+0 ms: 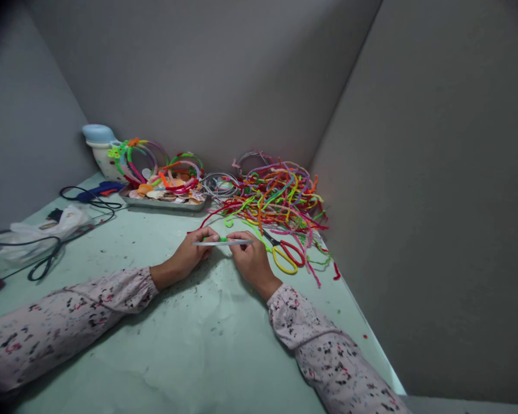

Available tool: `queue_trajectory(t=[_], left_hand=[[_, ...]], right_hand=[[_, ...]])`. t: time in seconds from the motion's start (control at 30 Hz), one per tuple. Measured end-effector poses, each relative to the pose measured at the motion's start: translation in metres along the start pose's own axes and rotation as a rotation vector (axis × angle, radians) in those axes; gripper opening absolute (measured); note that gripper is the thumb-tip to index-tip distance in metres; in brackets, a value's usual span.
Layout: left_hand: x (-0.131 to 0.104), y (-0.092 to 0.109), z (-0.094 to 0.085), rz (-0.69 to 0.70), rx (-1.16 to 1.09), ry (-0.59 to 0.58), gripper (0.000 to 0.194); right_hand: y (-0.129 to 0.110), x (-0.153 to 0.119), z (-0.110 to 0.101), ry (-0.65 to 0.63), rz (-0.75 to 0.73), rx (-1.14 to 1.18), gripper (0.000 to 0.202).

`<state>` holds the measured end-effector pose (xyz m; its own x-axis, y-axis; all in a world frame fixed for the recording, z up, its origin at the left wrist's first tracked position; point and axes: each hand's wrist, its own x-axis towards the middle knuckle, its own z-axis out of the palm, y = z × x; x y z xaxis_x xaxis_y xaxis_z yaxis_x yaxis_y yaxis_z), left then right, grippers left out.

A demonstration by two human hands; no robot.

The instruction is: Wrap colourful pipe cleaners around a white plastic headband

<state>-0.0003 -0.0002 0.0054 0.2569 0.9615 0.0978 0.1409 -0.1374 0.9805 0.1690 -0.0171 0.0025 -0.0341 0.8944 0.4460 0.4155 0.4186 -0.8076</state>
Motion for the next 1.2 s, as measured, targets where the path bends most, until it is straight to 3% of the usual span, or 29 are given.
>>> queue_trajectory(t=[0.57,1.0,1.2], left_hand=[[-0.0018,0.0026,-0.0001,0.060,0.042,0.022,0.027],[-0.0005,-0.0001,0.0003,0.066,0.052,0.017,0.027],[-0.0018,0.0055,-0.0003,0.087,0.094,0.023,0.025]], right_hand=[[-0.0004,0.0030,-0.0041,0.000,-0.097,-0.088,0.016],[-0.0015,0.0055,-0.0034,-0.054,0.039,0.005,0.019],[-0.0049,0.0049,-0.0023,-0.039,0.204,0.131,0.019]])
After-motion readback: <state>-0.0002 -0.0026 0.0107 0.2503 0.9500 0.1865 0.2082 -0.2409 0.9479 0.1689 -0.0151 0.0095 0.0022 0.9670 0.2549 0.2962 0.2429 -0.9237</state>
